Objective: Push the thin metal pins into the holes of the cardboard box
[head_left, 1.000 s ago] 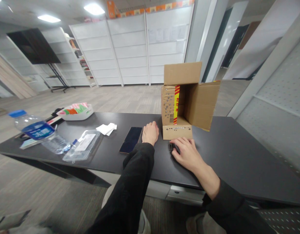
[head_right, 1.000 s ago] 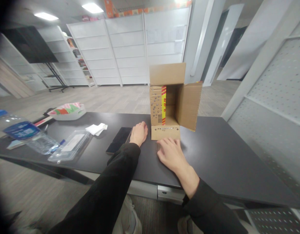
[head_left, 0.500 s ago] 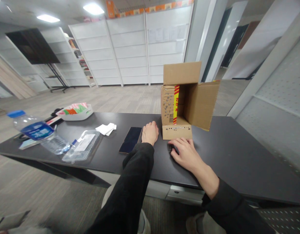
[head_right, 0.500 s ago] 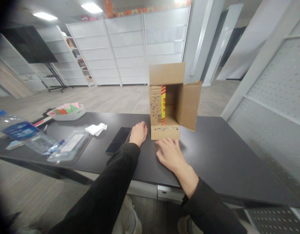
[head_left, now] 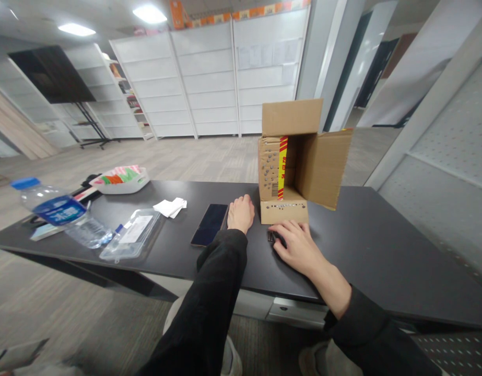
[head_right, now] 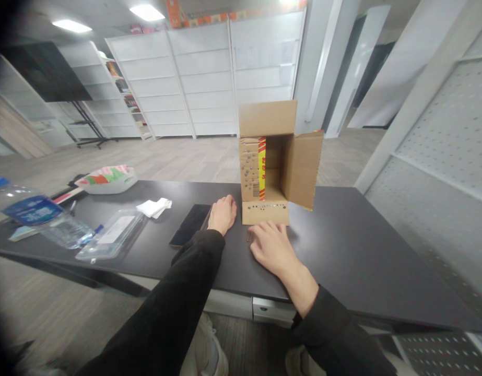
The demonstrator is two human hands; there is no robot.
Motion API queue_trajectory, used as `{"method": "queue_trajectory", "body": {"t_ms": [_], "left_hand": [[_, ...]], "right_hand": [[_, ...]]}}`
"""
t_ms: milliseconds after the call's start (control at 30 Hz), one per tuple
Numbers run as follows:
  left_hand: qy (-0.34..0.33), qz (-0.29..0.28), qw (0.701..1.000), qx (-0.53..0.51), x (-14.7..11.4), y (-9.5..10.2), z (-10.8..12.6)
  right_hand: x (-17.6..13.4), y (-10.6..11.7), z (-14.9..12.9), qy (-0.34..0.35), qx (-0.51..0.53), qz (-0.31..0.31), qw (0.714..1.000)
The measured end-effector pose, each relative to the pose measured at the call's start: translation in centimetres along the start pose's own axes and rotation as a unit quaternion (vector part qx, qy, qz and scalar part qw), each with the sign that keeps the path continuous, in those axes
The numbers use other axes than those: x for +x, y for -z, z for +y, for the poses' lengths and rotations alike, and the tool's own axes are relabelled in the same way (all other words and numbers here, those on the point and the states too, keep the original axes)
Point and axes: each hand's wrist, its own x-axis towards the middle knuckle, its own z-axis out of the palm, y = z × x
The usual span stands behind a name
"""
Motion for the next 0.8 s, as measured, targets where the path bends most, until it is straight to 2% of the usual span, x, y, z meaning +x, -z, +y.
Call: {"method": "queue_trajectory", "body": {"t_ms": [233, 800], "left_hand": [[0.003, -0.004, 1.000, -0.002, -0.02, 0.08, 0.06], [-0.004, 0.002, 1.000, 0.002, -0.12, 0.23, 0.05]], "right_hand": [[-0.04, -0.30, 0.13, 0.011, -0.029, 0.000, 1.000], [-0.09, -0.01, 0.01, 0.011, -0.019, -0.001, 1.000]]}}
